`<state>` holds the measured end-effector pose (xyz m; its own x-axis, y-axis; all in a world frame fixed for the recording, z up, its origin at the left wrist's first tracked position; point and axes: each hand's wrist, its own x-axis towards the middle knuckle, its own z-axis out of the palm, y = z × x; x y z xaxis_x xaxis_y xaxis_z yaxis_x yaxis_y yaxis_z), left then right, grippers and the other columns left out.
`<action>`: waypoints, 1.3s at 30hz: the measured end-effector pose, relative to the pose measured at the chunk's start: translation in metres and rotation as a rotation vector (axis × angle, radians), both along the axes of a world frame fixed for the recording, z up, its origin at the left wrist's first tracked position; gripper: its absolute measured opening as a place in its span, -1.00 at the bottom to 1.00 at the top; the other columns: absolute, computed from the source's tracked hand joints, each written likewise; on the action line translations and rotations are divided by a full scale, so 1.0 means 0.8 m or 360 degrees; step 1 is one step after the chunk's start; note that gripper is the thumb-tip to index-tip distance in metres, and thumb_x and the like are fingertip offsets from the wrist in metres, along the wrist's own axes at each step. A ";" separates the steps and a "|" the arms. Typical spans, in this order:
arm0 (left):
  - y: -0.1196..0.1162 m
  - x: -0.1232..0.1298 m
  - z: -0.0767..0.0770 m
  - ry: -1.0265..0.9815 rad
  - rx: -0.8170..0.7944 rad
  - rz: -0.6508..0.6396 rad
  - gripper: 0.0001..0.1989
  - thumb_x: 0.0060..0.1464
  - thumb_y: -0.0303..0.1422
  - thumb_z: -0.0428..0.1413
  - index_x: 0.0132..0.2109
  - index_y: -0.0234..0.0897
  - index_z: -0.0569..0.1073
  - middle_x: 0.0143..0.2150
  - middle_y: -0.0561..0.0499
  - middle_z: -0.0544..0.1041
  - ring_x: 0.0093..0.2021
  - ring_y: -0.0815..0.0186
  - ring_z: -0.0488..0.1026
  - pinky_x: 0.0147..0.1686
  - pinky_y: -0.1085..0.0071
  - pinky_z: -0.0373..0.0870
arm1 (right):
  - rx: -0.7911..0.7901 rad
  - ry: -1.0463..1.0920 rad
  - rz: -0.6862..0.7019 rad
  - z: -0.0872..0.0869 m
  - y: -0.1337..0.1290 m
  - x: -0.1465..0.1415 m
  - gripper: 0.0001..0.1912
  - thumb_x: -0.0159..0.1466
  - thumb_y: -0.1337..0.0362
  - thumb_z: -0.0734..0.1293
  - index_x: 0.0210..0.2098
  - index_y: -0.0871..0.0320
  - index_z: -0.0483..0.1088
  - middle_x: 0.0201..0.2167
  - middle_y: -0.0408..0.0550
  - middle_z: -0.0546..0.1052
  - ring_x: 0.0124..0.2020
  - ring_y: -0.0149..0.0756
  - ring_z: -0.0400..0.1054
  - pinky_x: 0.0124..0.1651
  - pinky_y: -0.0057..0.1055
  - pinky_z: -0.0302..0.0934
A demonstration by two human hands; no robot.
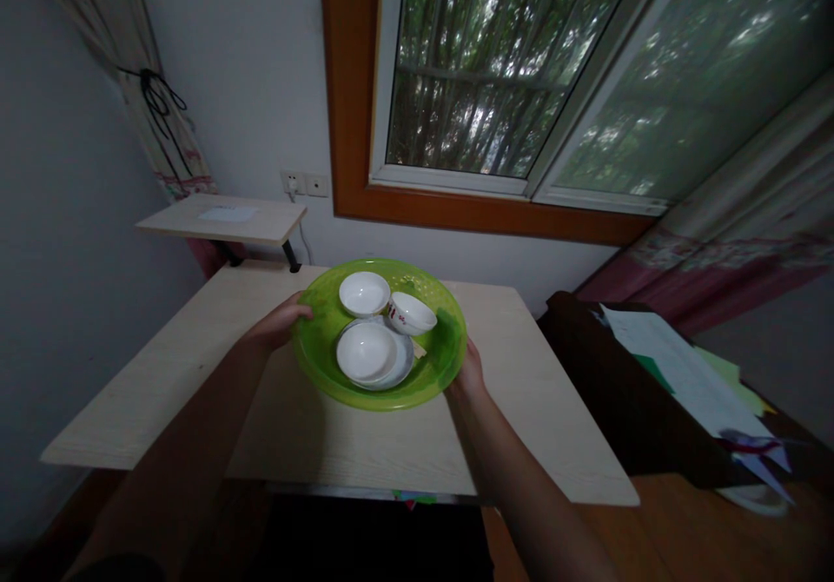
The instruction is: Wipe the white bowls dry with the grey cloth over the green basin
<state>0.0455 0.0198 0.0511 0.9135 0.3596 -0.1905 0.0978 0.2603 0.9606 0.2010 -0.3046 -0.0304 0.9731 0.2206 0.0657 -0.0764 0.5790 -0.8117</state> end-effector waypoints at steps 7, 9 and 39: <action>-0.026 -0.012 -0.014 0.0037 -0.0091 0.0491 -0.42 -0.16 -0.36 0.30 0.07 -0.34 0.46 -0.18 -0.14 0.63 -0.24 0.09 0.60 -0.27 0.21 0.55 | -0.0062 0.0087 0.0053 0.000 -0.008 -0.003 -0.69 0.20 0.18 0.50 -0.09 0.15 0.56 -0.15 0.04 0.67 -0.19 -0.08 0.58 0.00 -0.01 0.50; -0.042 -0.029 -0.023 0.0017 -0.0067 0.0650 -0.34 -0.11 -0.30 0.32 0.17 -0.28 0.37 -0.08 -0.13 0.61 -0.20 0.13 0.60 -0.24 0.23 0.55 | -0.0063 0.0069 0.0053 -0.001 -0.010 -0.008 -0.68 0.21 0.15 0.50 -0.08 0.15 0.55 -0.16 0.04 0.67 -0.19 -0.08 0.58 -0.01 -0.01 0.50; -0.005 -0.019 -0.017 0.0087 0.0224 0.0212 -0.31 -0.19 -0.47 0.15 0.19 -0.28 0.39 -0.16 -0.05 0.58 -0.35 0.25 0.53 -0.46 0.42 0.40 | -0.0031 -0.0032 0.0031 -0.017 0.000 -0.004 -0.60 0.22 0.14 0.48 0.01 0.14 0.53 -0.12 -0.01 0.67 -0.16 -0.16 0.57 -0.01 -0.09 0.49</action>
<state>0.0306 0.0159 0.0378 0.8457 0.5031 -0.1782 0.1248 0.1382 0.9825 0.1978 -0.3042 -0.0438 0.9671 0.2410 0.0809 -0.0711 0.5618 -0.8242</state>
